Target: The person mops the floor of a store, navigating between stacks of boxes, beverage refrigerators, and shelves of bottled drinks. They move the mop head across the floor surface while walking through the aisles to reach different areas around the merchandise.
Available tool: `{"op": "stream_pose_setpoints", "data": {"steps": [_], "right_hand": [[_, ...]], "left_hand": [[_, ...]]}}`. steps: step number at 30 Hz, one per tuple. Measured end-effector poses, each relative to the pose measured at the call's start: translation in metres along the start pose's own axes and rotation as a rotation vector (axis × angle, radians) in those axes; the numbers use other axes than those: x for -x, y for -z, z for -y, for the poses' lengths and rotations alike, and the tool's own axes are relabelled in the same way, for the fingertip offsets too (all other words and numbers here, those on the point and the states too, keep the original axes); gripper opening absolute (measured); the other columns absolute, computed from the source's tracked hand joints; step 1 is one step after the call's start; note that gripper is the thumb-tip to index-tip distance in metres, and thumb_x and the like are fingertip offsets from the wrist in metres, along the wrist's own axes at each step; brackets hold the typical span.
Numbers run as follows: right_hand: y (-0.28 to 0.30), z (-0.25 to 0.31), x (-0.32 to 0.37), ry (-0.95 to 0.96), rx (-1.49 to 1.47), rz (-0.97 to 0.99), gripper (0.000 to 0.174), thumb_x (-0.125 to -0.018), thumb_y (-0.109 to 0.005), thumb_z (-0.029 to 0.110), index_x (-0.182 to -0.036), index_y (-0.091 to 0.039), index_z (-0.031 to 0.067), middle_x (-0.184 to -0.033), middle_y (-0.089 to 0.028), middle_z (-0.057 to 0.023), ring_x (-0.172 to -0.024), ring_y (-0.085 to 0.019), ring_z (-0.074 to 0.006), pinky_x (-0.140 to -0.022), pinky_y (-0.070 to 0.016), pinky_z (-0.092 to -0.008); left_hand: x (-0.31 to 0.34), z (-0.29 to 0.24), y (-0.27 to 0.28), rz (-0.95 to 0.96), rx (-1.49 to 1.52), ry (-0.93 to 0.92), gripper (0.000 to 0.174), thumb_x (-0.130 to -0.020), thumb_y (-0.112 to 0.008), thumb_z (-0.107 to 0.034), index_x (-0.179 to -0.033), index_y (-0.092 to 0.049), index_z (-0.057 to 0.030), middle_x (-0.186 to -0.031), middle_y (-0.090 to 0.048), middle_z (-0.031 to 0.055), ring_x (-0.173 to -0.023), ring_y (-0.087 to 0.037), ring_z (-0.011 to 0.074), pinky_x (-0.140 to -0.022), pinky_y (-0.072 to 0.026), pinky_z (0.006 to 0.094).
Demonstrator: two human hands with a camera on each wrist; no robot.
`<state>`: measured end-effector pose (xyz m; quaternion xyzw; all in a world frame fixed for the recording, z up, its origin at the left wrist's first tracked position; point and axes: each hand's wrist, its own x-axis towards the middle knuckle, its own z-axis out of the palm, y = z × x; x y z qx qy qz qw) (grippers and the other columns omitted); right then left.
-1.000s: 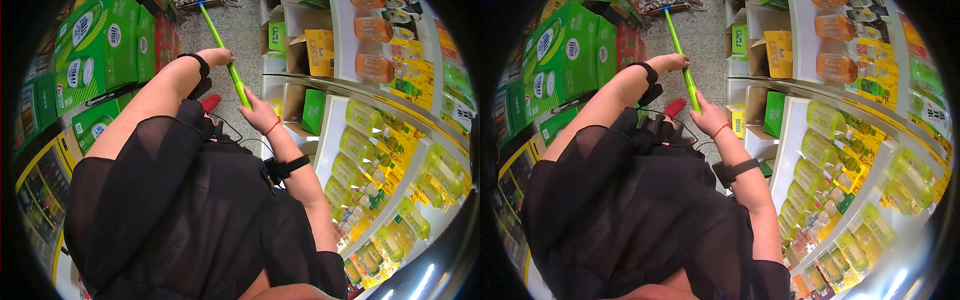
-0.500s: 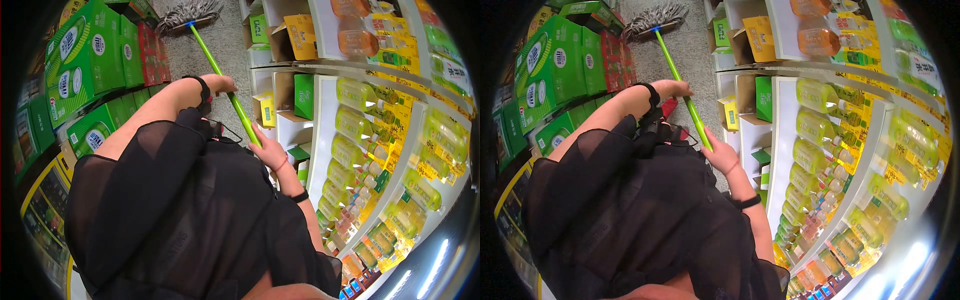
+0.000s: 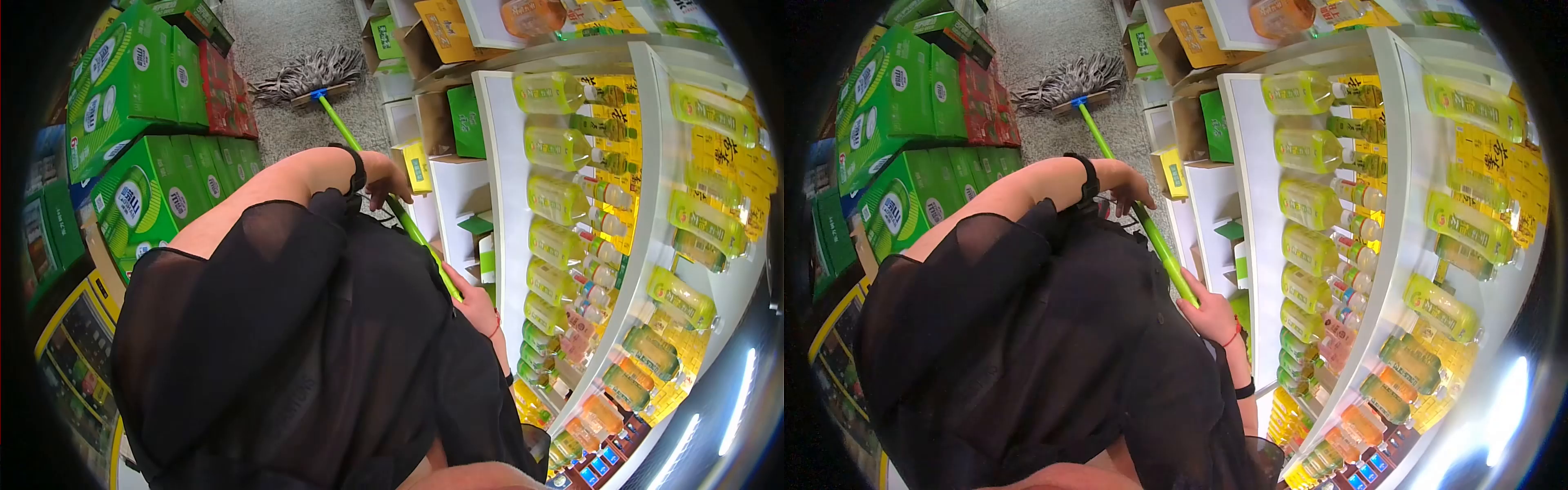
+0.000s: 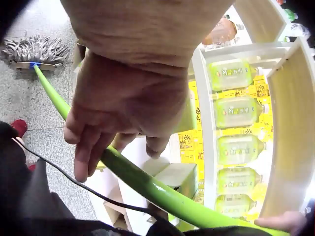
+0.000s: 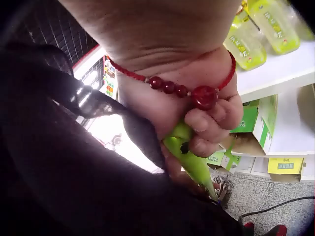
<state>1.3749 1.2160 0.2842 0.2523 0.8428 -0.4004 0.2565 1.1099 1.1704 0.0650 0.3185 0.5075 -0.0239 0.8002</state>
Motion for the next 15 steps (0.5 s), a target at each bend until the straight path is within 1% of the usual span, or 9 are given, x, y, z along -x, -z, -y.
{"op": "stream_pose_setpoints", "data": {"steps": [1, 3, 4, 7, 9, 11, 13, 14, 15], "right_hand": [[-0.003, -0.003, 0.006, -0.001, 0.000, 0.000, 0.057, -0.078, -0.057, 0.031, -0.131, -0.040, 0.0203, -0.079, -0.061, -0.0221, -0.072, -0.059, -0.0376, -0.064, -0.0469, -0.0403], [-0.008, -0.005, 0.009, 0.002, -0.042, -0.033, 0.056, -0.079, -0.057, 0.031, -0.131, -0.039, 0.0205, -0.080, -0.061, -0.0214, -0.073, -0.059, -0.0377, -0.065, -0.0468, -0.0404], [-0.009, -0.004, 0.008, 0.006, -0.040, -0.035, 0.056, -0.079, -0.057, 0.031, -0.131, -0.039, 0.0205, -0.080, -0.061, -0.0214, -0.073, -0.059, -0.0377, -0.065, -0.0468, -0.0404], [-0.007, -0.003, 0.000, -0.039, 0.034, -0.012, 0.056, -0.079, -0.057, 0.030, -0.131, -0.039, 0.0206, -0.080, -0.061, -0.0207, -0.071, -0.058, -0.0385, -0.063, -0.0465, -0.0414], [-0.004, -0.001, -0.011, 0.031, 0.090, -0.053, 0.054, -0.079, -0.057, 0.029, -0.130, -0.041, 0.0205, -0.078, -0.060, -0.0208, -0.070, -0.058, -0.0390, -0.062, -0.0463, -0.0424], [0.005, 0.011, -0.026, 0.025, 0.078, -0.048, 0.054, -0.078, -0.056, 0.029, -0.129, -0.042, 0.0201, -0.076, -0.060, -0.0214, -0.069, -0.058, -0.0390, -0.061, -0.0459, -0.0431], [0.012, 0.022, -0.048, 0.019, 0.065, -0.046, 0.053, -0.078, -0.056, 0.029, -0.129, -0.043, 0.0197, -0.074, -0.059, -0.0220, -0.068, -0.058, -0.0390, -0.061, -0.0456, -0.0438], [0.012, 0.022, -0.063, 0.046, 0.066, -0.059, 0.054, -0.077, -0.056, 0.029, -0.128, -0.043, 0.0192, -0.074, -0.059, -0.0222, -0.068, -0.058, -0.0388, -0.060, -0.0455, -0.0440], [0.013, 0.023, -0.079, 0.073, 0.068, -0.074, 0.054, -0.076, -0.056, 0.029, -0.128, -0.044, 0.0188, -0.073, -0.059, -0.0223, -0.067, -0.058, -0.0387, -0.060, -0.0453, -0.0442]], "left_hand": [[-0.005, -0.002, -0.004, 0.001, 0.000, -0.001, 0.063, -0.082, -0.045, -0.056, -0.114, -0.049, -0.0018, -0.106, -0.059, 0.0212, -0.087, -0.064, 0.0261, -0.076, -0.0422, 0.0398], [-0.012, -0.004, -0.004, 0.050, -0.051, 0.031, 0.064, -0.080, -0.045, -0.058, -0.114, -0.049, -0.0028, -0.103, -0.061, 0.0195, -0.084, -0.064, 0.0248, -0.063, -0.0410, 0.0352], [-0.010, -0.003, -0.006, 0.029, -0.008, 0.009, 0.064, -0.080, -0.045, -0.059, -0.112, -0.050, -0.0031, -0.100, -0.061, 0.0188, -0.080, -0.065, 0.0242, -0.058, -0.0395, 0.0339], [-0.014, 0.003, 0.006, 0.066, 0.033, -0.002, 0.065, -0.080, -0.045, -0.059, -0.116, -0.048, -0.0053, -0.095, -0.063, 0.0179, -0.076, -0.065, 0.0234, -0.057, -0.0401, 0.0337], [-0.016, 0.007, 0.017, 0.070, 0.070, 0.001, 0.064, -0.080, -0.045, -0.058, -0.119, -0.045, -0.0068, -0.095, -0.063, 0.0185, -0.074, -0.065, 0.0236, -0.056, -0.0406, 0.0336], [-0.010, 0.013, 0.031, 0.070, 0.115, 0.002, 0.063, -0.081, -0.045, -0.057, -0.122, -0.043, -0.0084, -0.094, -0.063, 0.0191, -0.072, -0.065, 0.0238, -0.056, -0.0411, 0.0334], [0.017, 0.016, 0.046, -0.077, 0.152, -0.009, 0.059, -0.083, -0.046, -0.053, -0.124, -0.041, -0.0108, -0.093, -0.063, 0.0203, -0.069, -0.066, 0.0249, -0.055, -0.0424, 0.0341], [0.015, 0.026, 0.063, -0.086, 0.156, -0.022, 0.054, -0.084, -0.046, -0.048, -0.124, -0.043, -0.0111, -0.092, -0.063, 0.0209, -0.069, -0.066, 0.0256, -0.059, -0.0456, 0.0365], [0.014, 0.036, 0.080, -0.085, 0.157, -0.024, 0.054, -0.084, -0.046, -0.048, -0.124, -0.043, -0.0111, -0.092, -0.063, 0.0209, -0.069, -0.066, 0.0256, -0.059, -0.0456, 0.0365]]}}
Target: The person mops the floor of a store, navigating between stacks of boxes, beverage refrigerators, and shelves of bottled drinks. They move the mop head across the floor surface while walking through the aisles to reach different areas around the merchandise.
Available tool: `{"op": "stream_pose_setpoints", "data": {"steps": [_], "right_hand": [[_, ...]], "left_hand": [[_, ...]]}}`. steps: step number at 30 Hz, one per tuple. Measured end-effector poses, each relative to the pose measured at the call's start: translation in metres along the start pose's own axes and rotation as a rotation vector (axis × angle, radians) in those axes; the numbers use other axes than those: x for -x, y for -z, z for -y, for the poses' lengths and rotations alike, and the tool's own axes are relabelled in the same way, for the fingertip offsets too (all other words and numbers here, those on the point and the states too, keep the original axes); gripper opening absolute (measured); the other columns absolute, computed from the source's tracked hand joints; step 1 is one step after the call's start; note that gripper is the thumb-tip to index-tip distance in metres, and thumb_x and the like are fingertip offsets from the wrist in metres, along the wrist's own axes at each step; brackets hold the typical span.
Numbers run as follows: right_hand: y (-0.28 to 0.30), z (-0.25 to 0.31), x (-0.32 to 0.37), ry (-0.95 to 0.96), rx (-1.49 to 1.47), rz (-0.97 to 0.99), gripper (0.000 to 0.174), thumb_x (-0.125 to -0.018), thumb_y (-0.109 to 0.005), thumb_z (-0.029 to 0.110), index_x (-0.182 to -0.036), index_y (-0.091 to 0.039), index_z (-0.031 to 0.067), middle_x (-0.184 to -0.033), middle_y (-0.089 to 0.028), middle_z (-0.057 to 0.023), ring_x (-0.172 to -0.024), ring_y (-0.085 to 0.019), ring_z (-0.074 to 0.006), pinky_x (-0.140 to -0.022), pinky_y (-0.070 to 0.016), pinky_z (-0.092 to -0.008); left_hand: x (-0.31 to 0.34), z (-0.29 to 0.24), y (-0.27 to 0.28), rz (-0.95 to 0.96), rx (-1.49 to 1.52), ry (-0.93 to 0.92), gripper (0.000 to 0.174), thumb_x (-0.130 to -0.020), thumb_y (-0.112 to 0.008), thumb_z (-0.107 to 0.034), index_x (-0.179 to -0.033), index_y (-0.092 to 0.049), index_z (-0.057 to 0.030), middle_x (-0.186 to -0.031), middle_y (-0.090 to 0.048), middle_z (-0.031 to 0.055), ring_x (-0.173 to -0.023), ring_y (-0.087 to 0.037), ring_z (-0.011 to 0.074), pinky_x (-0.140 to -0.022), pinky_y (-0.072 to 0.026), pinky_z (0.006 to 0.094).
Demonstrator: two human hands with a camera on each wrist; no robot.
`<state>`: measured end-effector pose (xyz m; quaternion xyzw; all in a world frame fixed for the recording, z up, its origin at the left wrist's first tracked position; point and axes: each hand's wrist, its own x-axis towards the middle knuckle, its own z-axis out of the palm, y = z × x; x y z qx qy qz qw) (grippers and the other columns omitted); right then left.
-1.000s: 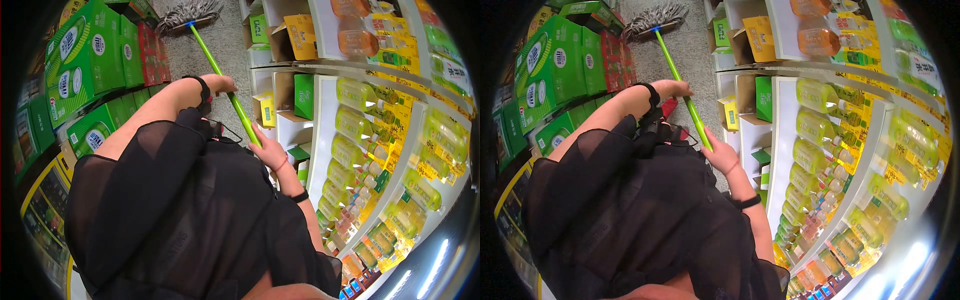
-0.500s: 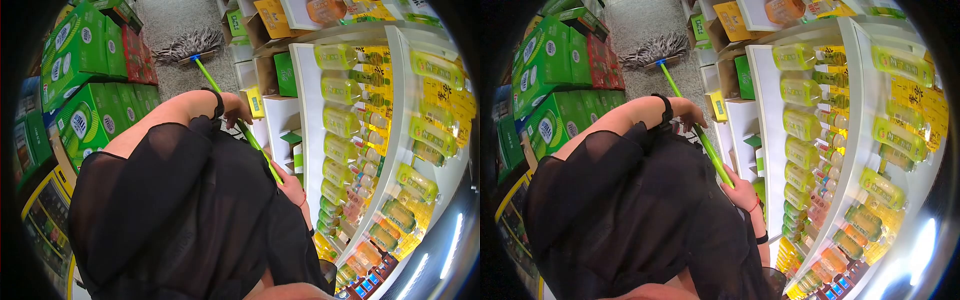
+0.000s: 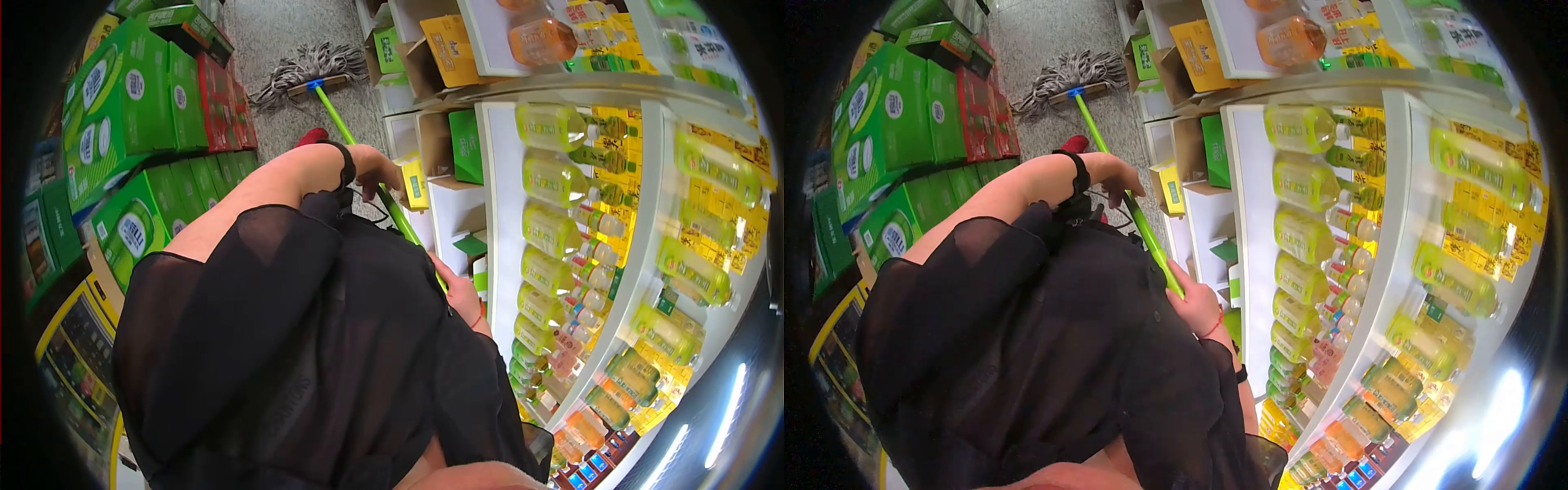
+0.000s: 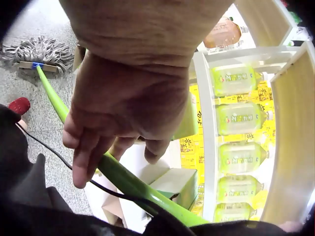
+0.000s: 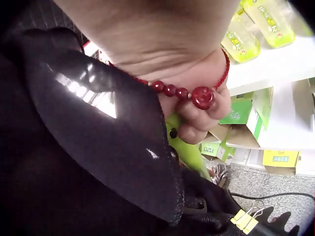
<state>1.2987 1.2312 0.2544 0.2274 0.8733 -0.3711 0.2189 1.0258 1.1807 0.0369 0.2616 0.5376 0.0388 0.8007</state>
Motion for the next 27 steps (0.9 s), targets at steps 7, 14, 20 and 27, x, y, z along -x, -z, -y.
{"op": "stream_pose_setpoints", "data": {"steps": [7, 14, 20, 27], "right_hand": [[0.027, 0.060, -0.165, 0.097, -0.057, -0.070, 0.054, -0.076, -0.056, 0.031, -0.127, -0.045, 0.0178, -0.075, -0.059, -0.0231, -0.067, -0.058, -0.0387, -0.060, -0.0454, -0.0440], [0.044, 0.138, -0.330, 0.163, 0.022, -0.025, 0.057, -0.078, -0.054, 0.034, -0.130, -0.039, 0.0143, -0.079, -0.060, -0.0243, -0.074, -0.058, -0.0400, -0.066, -0.0456, -0.0467], [0.047, 0.174, -0.393, 0.215, 0.063, -0.006, 0.061, -0.080, -0.053, 0.035, -0.132, -0.033, 0.0101, -0.080, -0.060, -0.0245, -0.076, -0.058, -0.0417, -0.069, -0.0455, -0.0488], [0.053, 0.172, -0.385, 0.174, 0.110, 0.028, 0.060, -0.081, -0.052, 0.035, -0.132, -0.032, 0.0105, -0.078, -0.060, -0.0246, -0.073, -0.058, -0.0416, -0.067, -0.0452, -0.0493]], "left_hand": [[0.062, 0.037, 0.140, -0.397, 0.047, -0.030, 0.050, -0.086, -0.041, -0.043, -0.115, -0.052, -0.0045, -0.090, -0.064, 0.0173, -0.071, -0.065, 0.0262, -0.070, -0.0473, 0.0443], [0.087, 0.095, 0.283, -0.761, 0.047, -0.199, 0.046, -0.083, -0.052, -0.036, -0.096, -0.058, 0.0082, -0.087, -0.062, 0.0172, -0.063, -0.063, 0.0258, -0.051, -0.0528, 0.0340], [0.092, 0.126, 0.349, -0.888, -0.100, -0.135, 0.049, -0.080, -0.055, -0.033, -0.113, -0.051, 0.0038, -0.088, -0.061, 0.0170, -0.063, -0.063, 0.0259, -0.053, -0.0540, 0.0350], [0.097, 0.118, 0.349, -0.817, 0.020, -0.151, 0.052, -0.079, -0.056, -0.034, -0.113, -0.050, 0.0047, -0.087, -0.060, 0.0178, -0.067, -0.063, 0.0264, -0.050, -0.0540, 0.0351]]}}
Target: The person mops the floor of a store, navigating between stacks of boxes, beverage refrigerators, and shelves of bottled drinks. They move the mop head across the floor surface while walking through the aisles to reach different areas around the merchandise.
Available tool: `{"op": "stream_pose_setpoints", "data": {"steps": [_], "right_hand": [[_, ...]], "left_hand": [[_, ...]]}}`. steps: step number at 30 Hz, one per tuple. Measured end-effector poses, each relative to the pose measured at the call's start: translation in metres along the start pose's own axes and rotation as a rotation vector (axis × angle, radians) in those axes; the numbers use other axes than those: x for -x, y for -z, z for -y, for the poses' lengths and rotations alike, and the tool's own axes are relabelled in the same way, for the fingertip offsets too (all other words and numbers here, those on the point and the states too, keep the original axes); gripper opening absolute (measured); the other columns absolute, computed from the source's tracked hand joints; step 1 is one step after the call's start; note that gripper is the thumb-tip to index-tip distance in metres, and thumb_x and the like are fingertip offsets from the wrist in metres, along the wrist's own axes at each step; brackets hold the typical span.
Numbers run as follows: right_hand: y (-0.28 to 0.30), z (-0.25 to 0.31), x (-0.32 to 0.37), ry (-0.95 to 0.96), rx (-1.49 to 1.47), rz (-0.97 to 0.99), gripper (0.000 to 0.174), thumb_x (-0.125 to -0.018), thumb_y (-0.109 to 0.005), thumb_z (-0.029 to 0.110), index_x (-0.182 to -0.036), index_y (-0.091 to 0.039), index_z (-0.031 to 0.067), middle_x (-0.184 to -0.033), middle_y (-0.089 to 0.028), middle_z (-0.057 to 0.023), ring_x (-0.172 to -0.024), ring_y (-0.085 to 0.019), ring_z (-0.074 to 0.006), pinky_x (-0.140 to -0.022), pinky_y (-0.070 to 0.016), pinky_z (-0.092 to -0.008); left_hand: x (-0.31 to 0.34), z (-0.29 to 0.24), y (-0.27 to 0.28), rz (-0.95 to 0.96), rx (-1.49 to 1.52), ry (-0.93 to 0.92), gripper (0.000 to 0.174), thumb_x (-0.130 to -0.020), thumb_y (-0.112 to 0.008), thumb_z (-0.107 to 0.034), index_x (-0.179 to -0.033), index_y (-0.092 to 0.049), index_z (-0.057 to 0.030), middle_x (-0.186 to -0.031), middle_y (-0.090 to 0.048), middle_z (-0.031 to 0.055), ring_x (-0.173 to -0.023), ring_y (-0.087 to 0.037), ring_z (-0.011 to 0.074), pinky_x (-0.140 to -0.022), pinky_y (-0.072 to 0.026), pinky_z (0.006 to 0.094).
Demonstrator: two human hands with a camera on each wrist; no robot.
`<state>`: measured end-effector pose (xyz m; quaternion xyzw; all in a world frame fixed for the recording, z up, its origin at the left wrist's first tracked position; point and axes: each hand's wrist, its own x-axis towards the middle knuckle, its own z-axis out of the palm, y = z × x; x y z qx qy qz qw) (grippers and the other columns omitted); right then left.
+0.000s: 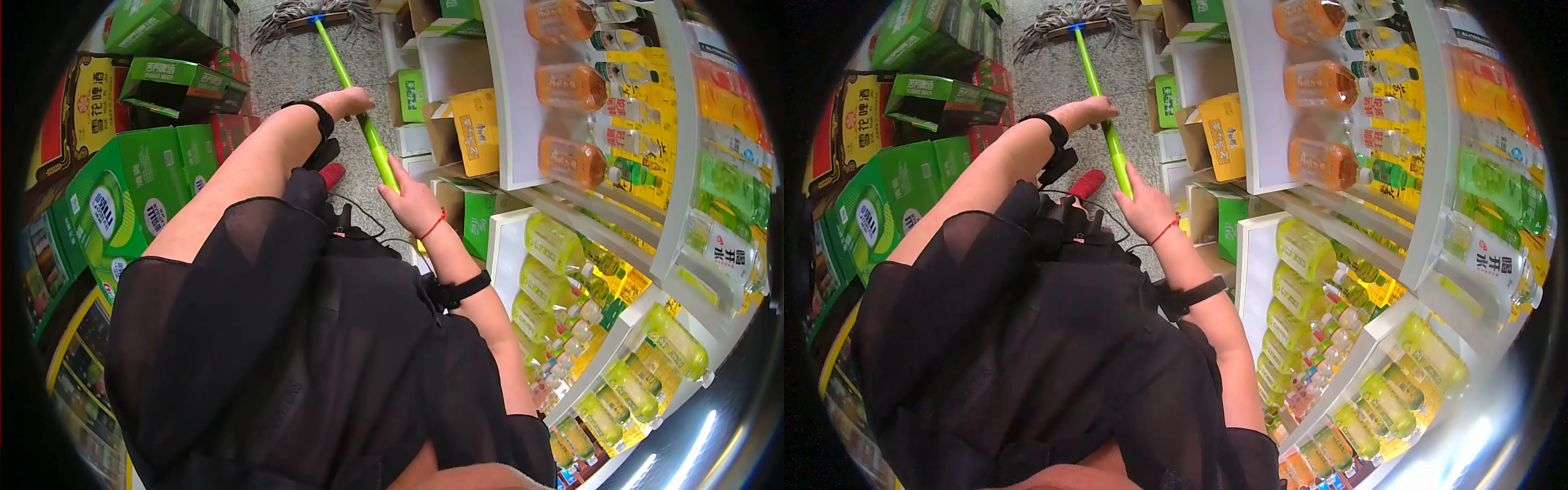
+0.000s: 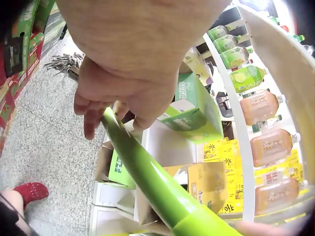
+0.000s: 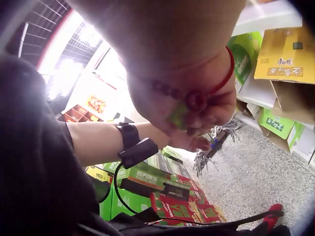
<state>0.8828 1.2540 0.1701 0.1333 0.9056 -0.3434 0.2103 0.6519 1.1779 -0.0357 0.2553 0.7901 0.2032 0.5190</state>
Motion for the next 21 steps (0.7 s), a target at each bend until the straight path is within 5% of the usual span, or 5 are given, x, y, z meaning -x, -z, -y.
{"op": "stream_pose_setpoints", "data": {"steps": [4, 9, 13, 15, 21], "right_hand": [[0.001, -0.007, 0.031, -0.073, -0.029, 0.044, 0.060, -0.081, -0.052, 0.035, -0.133, -0.030, 0.0134, -0.076, -0.060, -0.0248, -0.073, -0.058, -0.0417, -0.066, -0.0449, -0.0492], [-0.008, -0.029, 0.086, -0.083, -0.091, 0.024, 0.061, -0.081, -0.052, 0.035, -0.134, -0.030, 0.0159, -0.075, -0.060, -0.0249, -0.072, -0.058, -0.0409, -0.065, -0.0449, -0.0485], [-0.012, -0.042, 0.140, -0.121, -0.066, -0.002, 0.060, -0.080, -0.053, 0.034, -0.134, -0.032, 0.0171, -0.076, -0.060, -0.0246, -0.072, -0.058, -0.0405, -0.065, -0.0458, -0.0465], [-0.011, -0.048, 0.174, -0.144, -0.100, 0.000, 0.060, -0.080, -0.053, 0.033, -0.134, -0.033, 0.0186, -0.076, -0.060, -0.0243, -0.072, -0.058, -0.0402, -0.065, -0.0463, -0.0456], [-0.005, -0.067, 0.261, -0.268, -0.183, -0.013, 0.059, -0.078, -0.057, 0.034, -0.132, -0.038, 0.0204, -0.077, -0.060, -0.0239, -0.073, -0.059, -0.0392, -0.065, -0.0464, -0.0427]], "left_hand": [[0.028, -0.029, -0.012, 0.067, 0.164, 0.116, 0.050, -0.079, -0.056, -0.036, -0.103, -0.055, 0.0078, -0.089, -0.060, 0.0188, -0.067, -0.064, 0.0260, -0.048, -0.0539, 0.0341], [0.055, -0.055, -0.059, 0.147, 0.109, 0.039, 0.051, -0.081, -0.053, -0.039, -0.095, -0.057, 0.0101, -0.091, -0.060, 0.0185, -0.065, -0.064, 0.0246, -0.048, -0.0539, 0.0334], [0.072, -0.085, -0.109, 0.275, -0.103, 0.068, 0.045, -0.084, -0.047, -0.037, -0.105, -0.056, 0.0026, -0.096, -0.059, 0.0146, -0.061, -0.063, 0.0240, -0.050, -0.0529, 0.0326], [0.053, -0.075, -0.153, 0.294, 0.021, 0.035, 0.047, -0.084, -0.047, -0.039, -0.105, -0.056, 0.0025, -0.096, -0.059, 0.0153, -0.062, -0.063, 0.0238, -0.052, -0.0531, 0.0344], [0.101, -0.129, -0.182, 0.625, -0.127, 0.038, 0.063, -0.082, -0.046, -0.048, -0.121, -0.046, 0.0011, -0.109, -0.057, 0.0196, -0.075, -0.065, 0.0254, -0.080, -0.0458, 0.0449]]}}
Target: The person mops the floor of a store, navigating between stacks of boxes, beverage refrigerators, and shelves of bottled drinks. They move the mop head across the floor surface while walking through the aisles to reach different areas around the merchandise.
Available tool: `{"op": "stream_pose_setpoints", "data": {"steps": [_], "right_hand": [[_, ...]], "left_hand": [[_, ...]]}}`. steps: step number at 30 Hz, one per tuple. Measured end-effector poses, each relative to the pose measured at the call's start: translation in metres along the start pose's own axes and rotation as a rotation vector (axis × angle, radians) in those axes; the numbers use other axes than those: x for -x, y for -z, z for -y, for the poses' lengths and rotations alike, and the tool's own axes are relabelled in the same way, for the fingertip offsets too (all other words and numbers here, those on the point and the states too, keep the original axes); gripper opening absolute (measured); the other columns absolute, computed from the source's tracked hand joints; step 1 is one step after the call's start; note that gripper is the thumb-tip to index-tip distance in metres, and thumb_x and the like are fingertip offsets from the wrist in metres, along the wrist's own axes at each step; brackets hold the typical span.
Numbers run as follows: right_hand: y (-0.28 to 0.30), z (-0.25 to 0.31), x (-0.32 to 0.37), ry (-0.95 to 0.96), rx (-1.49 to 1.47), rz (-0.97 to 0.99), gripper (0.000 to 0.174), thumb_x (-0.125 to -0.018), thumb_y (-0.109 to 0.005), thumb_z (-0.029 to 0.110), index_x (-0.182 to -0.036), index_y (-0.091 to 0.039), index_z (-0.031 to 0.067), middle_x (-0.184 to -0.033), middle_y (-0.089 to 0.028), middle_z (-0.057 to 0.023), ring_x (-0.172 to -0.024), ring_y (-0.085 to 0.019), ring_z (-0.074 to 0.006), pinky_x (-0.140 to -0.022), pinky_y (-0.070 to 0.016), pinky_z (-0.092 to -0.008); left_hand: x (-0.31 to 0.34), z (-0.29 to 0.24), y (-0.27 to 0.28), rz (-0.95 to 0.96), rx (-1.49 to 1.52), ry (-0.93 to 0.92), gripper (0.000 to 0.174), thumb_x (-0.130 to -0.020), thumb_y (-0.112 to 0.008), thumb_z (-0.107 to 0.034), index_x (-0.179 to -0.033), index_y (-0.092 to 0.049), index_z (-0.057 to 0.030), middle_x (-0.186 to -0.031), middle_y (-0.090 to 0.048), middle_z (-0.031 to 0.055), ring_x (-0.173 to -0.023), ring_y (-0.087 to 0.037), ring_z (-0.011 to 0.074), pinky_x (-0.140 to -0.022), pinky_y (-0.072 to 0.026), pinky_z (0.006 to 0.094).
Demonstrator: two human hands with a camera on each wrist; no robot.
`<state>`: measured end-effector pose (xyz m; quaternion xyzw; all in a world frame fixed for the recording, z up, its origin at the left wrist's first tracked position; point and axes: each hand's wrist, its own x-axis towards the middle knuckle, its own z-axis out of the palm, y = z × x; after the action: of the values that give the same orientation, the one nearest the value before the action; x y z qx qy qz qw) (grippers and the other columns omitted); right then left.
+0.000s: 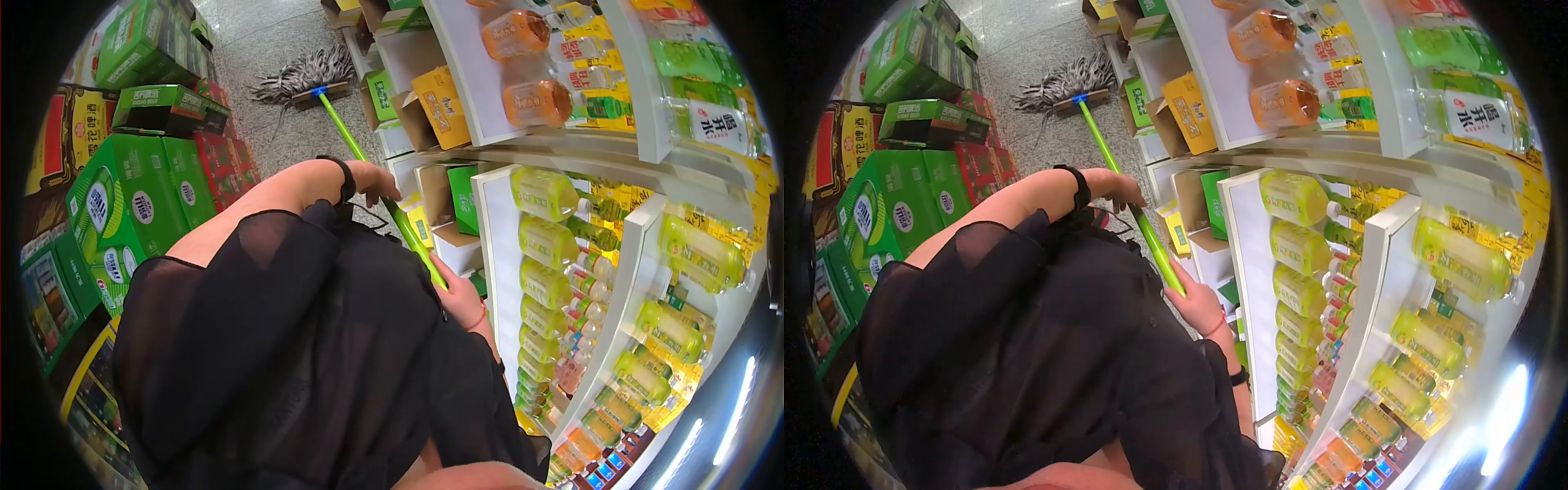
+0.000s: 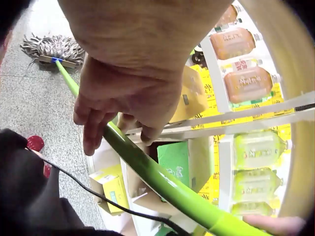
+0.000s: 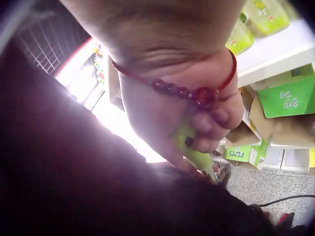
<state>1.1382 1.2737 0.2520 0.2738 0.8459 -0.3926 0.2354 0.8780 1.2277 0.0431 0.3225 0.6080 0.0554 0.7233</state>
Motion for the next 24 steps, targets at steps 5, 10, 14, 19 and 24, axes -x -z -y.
{"op": "stream_pose_setpoints", "data": {"steps": [5, 10, 14, 19, 24], "right_hand": [[0.008, -0.013, 0.024, 0.010, -0.035, 0.001, 0.057, -0.077, -0.058, 0.032, -0.130, -0.041, 0.0200, -0.079, -0.060, -0.0236, -0.074, -0.060, -0.0380, -0.066, -0.0468, -0.0402], [0.024, 0.006, 0.004, 0.063, -0.056, -0.064, 0.055, -0.076, -0.060, 0.027, -0.128, -0.044, 0.0177, -0.087, -0.061, -0.0215, -0.076, -0.060, -0.0360, -0.067, -0.0477, -0.0382], [0.034, 0.025, -0.032, 0.043, -0.087, -0.031, 0.054, -0.076, -0.060, 0.023, -0.127, -0.044, 0.0138, -0.095, -0.061, -0.0206, -0.081, -0.061, -0.0346, -0.070, -0.0479, -0.0371], [0.034, 0.065, -0.113, 0.106, -0.122, -0.039, 0.055, -0.076, -0.060, 0.023, -0.127, -0.044, 0.0129, -0.098, -0.059, -0.0227, -0.085, -0.060, -0.0353, -0.071, -0.0476, -0.0358], [0.031, 0.130, -0.221, 0.086, -0.138, 0.002, 0.056, -0.078, -0.058, 0.028, -0.130, -0.041, 0.0143, -0.092, -0.060, -0.0231, -0.080, -0.060, -0.0370, -0.069, -0.0468, -0.0381]], "left_hand": [[-0.009, -0.018, -0.009, 0.240, -0.121, 0.031, 0.068, -0.082, -0.041, -0.056, -0.127, -0.040, -0.0049, -0.117, -0.055, 0.0163, -0.092, -0.061, 0.0249, -0.096, -0.0328, 0.0428], [-0.002, -0.013, 0.011, 0.182, -0.067, -0.005, 0.062, -0.083, -0.040, -0.053, -0.123, -0.045, -0.0063, -0.111, -0.059, 0.0139, -0.087, -0.062, 0.0229, -0.093, -0.0344, 0.0450], [-0.011, 0.006, 0.041, 0.021, -0.067, -0.127, 0.049, -0.082, -0.046, -0.045, -0.112, -0.052, -0.0061, -0.092, -0.062, 0.0136, -0.071, -0.063, 0.0218, -0.069, -0.0470, 0.0393], [0.002, 0.047, 0.115, -0.199, -0.081, -0.189, 0.037, -0.082, -0.050, -0.039, -0.096, -0.060, -0.0053, -0.070, -0.060, 0.0107, -0.058, -0.060, 0.0200, -0.050, -0.0496, 0.0334], [0.028, 0.101, 0.220, -0.377, -0.105, -0.123, 0.035, -0.082, -0.049, -0.036, -0.101, -0.060, -0.0089, -0.077, -0.062, 0.0106, -0.063, -0.061, 0.0227, -0.055, -0.0499, 0.0354]]}}
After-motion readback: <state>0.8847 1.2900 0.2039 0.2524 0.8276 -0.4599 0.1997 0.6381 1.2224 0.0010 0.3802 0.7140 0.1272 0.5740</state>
